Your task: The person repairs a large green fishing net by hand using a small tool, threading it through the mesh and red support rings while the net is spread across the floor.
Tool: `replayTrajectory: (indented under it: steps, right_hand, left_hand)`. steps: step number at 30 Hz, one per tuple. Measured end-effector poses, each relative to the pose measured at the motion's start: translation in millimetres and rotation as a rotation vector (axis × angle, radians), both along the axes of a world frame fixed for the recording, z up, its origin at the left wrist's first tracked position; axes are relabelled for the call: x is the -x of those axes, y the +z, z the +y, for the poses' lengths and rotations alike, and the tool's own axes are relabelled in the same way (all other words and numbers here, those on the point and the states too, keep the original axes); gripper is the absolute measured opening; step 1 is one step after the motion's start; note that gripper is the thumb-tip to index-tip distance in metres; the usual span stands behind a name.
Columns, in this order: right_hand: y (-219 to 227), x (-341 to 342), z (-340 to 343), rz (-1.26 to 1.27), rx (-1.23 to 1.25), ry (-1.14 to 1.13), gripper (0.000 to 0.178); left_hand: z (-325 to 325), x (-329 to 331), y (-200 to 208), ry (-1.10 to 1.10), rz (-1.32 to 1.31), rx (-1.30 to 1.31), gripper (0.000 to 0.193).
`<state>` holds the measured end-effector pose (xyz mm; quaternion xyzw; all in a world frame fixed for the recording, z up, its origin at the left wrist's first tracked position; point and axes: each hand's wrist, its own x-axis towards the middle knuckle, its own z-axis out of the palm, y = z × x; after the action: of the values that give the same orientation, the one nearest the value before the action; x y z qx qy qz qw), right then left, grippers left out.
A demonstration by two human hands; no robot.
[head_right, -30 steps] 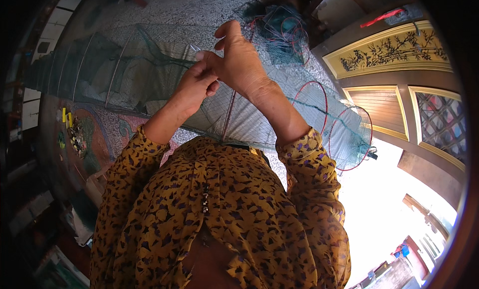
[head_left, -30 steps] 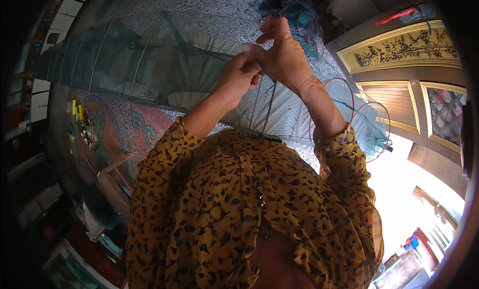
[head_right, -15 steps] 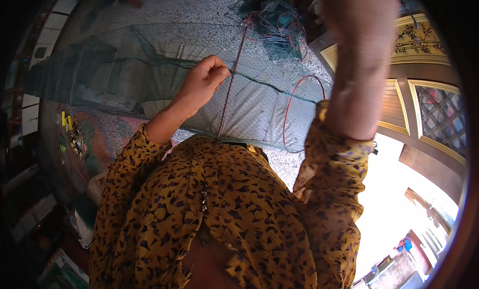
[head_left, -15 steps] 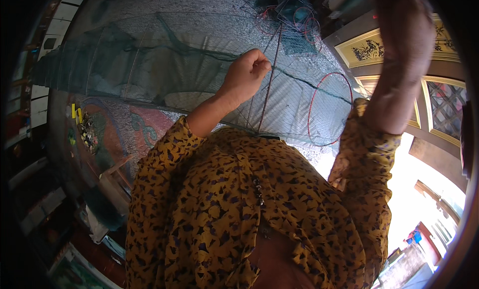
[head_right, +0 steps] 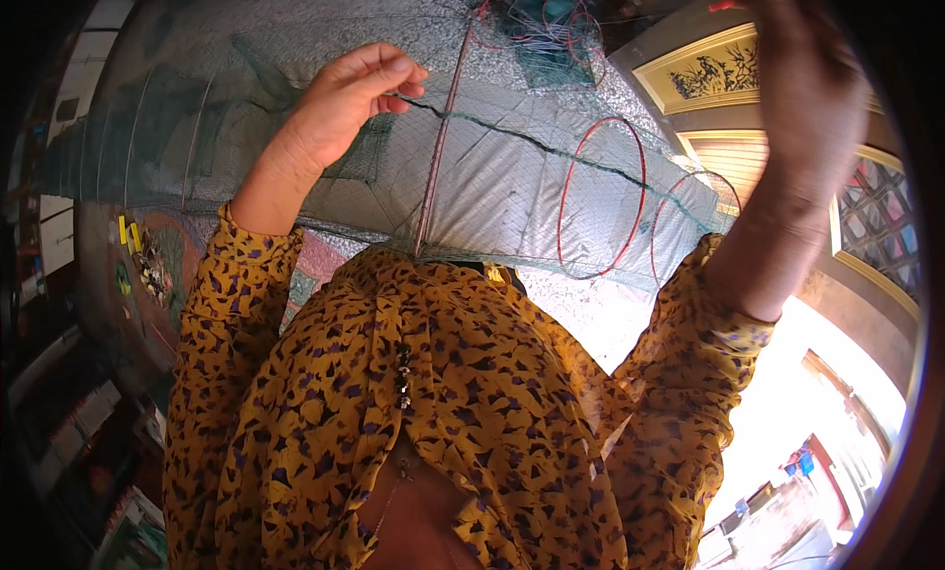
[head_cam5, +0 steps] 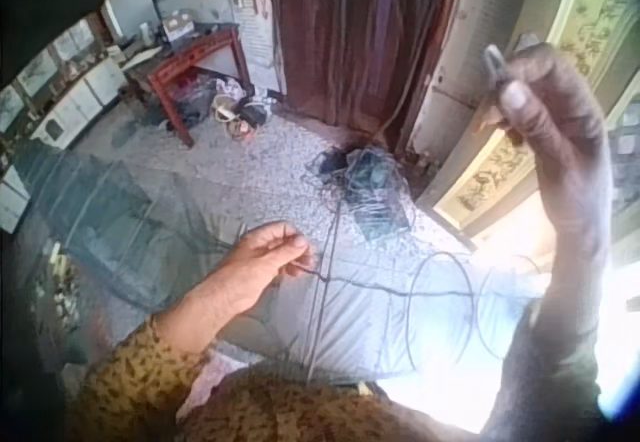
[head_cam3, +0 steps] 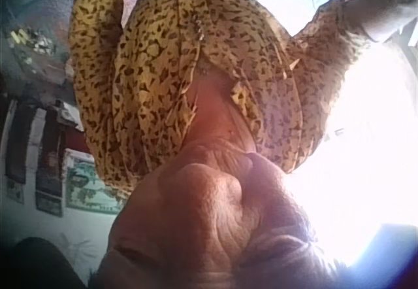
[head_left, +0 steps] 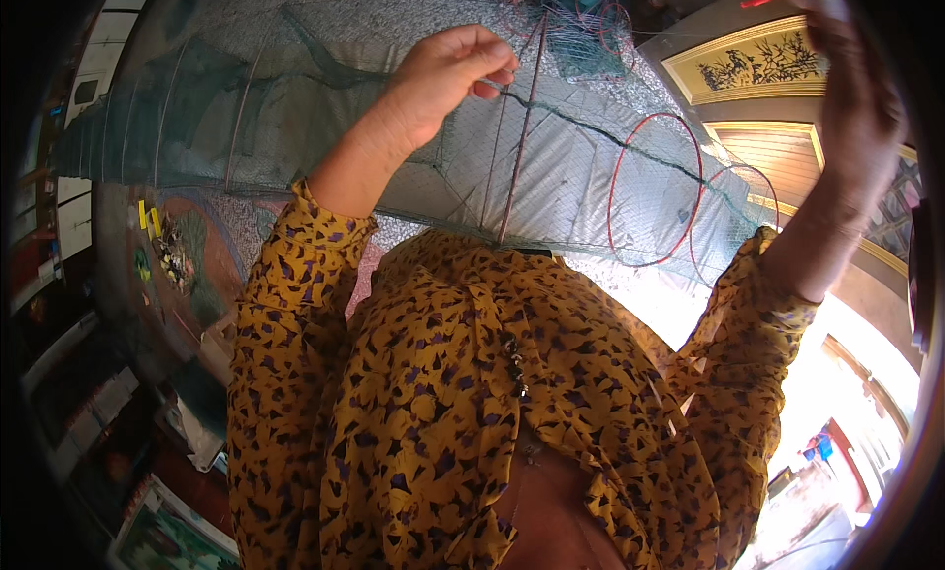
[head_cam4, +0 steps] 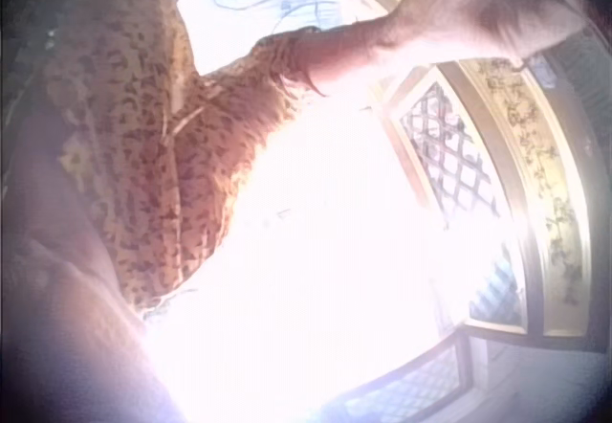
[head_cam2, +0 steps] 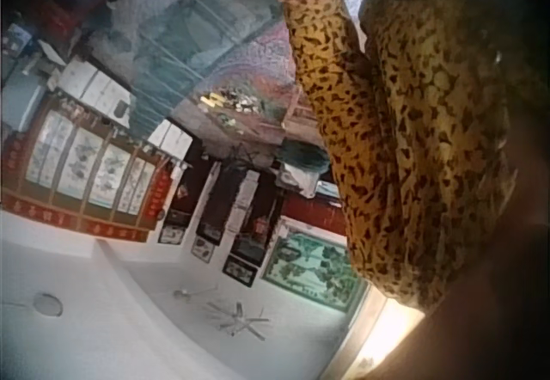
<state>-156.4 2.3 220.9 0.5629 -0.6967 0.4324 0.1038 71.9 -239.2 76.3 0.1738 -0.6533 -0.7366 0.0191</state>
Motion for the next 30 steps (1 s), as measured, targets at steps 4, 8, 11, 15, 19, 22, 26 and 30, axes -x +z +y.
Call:
replayTrajectory:
  steps: [4, 8, 11, 15, 19, 22, 26, 30]
  right_hand:
    - [-71, -58, -56, -0.21, -0.12, 0.195, 0.009]
    - [-106, -84, -61, -0.157, -0.39, -0.028, 0.005]
    - [-118, -89, -66, -0.041, -0.473, -0.121, 0.006]
    - [-132, -92, -67, -0.01, -0.553, -0.152, 0.007]
    - [-147, -96, -72, -0.253, -0.462, -0.125, 0.006]
    - [-154, -103, -73, -0.458, -0.414, -0.143, 0.009]
    - [-149, -126, -100, -0.54, -0.287, -0.188, 0.024]
    - [-164, -131, -113, -0.442, -0.189, -0.152, 0.016]
  left_hand:
    - [-22, 14, 2, 0.051, -0.029, -0.141, 0.014]
    - [-22, 16, -1, 0.023, -0.043, -0.103, 0.014]
    - [-15, 18, 2, 0.0, -0.055, -0.025, 0.014]
    - [-6, 20, 0, -0.01, -0.086, 0.085, 0.015]
    - [-3, 18, -1, -0.009, -0.114, 0.148, 0.013]
    - [-7, 16, -3, 0.012, -0.136, 0.023, 0.013]
    - [-16, 11, -17, 0.123, -0.14, -0.127, 0.013]
    - [-21, 12, -17, 0.216, -0.16, -0.086, 0.011]
